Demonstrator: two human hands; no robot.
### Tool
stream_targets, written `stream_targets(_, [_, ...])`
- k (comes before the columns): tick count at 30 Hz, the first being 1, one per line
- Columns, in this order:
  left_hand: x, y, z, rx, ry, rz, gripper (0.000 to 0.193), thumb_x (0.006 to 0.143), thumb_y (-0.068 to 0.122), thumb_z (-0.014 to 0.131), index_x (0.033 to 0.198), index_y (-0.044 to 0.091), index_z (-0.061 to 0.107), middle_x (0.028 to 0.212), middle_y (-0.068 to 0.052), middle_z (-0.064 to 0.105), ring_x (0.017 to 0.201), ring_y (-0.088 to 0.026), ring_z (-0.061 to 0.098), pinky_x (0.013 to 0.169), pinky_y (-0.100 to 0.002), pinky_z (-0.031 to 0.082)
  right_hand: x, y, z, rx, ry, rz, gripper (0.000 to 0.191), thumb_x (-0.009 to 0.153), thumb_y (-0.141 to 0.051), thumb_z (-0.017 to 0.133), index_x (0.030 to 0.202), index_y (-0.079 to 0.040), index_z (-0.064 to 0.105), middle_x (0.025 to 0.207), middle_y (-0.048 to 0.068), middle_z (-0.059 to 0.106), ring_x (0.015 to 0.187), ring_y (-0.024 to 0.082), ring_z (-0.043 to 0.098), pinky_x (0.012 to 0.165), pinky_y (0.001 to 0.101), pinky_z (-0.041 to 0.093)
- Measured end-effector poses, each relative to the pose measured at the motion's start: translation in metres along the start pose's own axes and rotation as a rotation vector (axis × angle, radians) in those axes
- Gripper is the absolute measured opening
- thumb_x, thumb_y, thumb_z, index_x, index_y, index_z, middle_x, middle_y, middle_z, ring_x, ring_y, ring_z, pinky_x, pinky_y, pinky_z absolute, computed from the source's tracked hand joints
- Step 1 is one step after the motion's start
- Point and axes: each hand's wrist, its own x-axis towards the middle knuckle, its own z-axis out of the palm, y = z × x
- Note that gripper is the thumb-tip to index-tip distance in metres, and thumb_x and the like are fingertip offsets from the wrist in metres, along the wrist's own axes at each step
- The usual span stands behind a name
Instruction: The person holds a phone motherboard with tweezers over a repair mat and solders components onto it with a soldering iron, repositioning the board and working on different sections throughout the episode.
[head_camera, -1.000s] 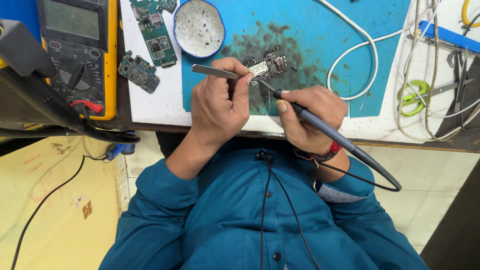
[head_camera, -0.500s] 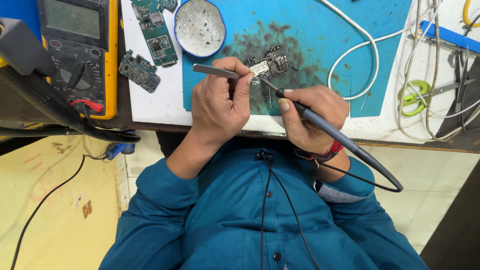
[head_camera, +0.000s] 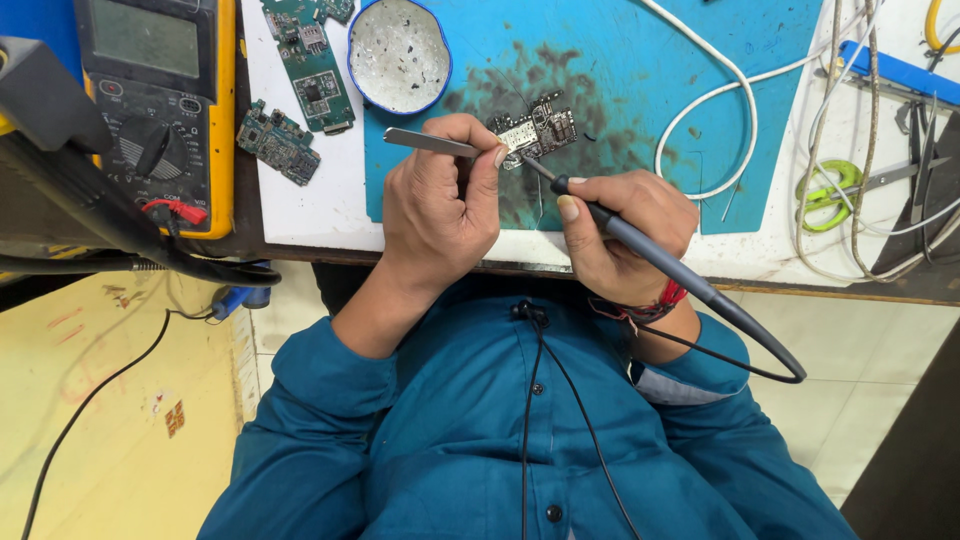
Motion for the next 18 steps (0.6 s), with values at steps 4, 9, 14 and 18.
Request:
stream_targets(4, [-0.0006, 0.0, -0.0004, 0.002, 0.002, -0.001, 0.012, 0.105, 0.002, 0.068, 0.106, 0.003, 0.056, 0.098, -0.005, 0.066, 0.069, -0.017, 0.065, 0.063, -0.032, 0.051, -0.0003, -0.0005, 0.0, 0.006, -0.01, 0.0, 0.012, 0.094, -0.002, 0.08, 0.1, -0.002, 0.07, 0.089, 0.012, 0.073, 0.074, 0.025, 0.069, 0.062, 0.031, 0.051])
stream_targets(9, [-0.0007, -0.0009, 0.0001, -0.006, -0.005, -0.008, 0.012, 0.104, 0.002, 0.068, 0.105, 0.003, 0.056, 0.098, -0.005, 0.066, 0.068, -0.016, 0.065, 0.062, -0.031, 0.051, -0.0008, -0.0003, -0.0002, 0.008, -0.012, 0.007, 0.013, 0.093, -0.002, 0.081, 0.1, -0.002, 0.07, 0.087, 0.011, 0.073, 0.071, 0.024, 0.068, 0.061, 0.0308, 0.049])
stream_targets(14, [-0.0015, -0.001, 0.0006, -0.003, -0.006, -0.004, 0.012, 0.105, 0.002, 0.068, 0.106, 0.003, 0.056, 0.098, -0.005, 0.066, 0.068, -0.017, 0.065, 0.063, -0.032, 0.05, -0.0019, 0.0003, -0.0007, 0.014, -0.014, 0.016, 0.013, 0.093, -0.002, 0.081, 0.1, -0.002, 0.07, 0.086, 0.011, 0.072, 0.07, 0.024, 0.067, 0.06, 0.0306, 0.048])
stream_targets(18, [-0.0019, -0.0009, 0.0003, 0.0, -0.005, -0.004, 0.012, 0.105, 0.002, 0.068, 0.106, 0.003, 0.056, 0.098, -0.005, 0.066, 0.069, -0.017, 0.065, 0.063, -0.031, 0.051, -0.0023, 0.0012, -0.0001, 0.009, -0.019, 0.003, 0.013, 0.093, -0.003, 0.081, 0.1, -0.002, 0.07, 0.087, 0.011, 0.073, 0.072, 0.024, 0.068, 0.061, 0.0308, 0.049])
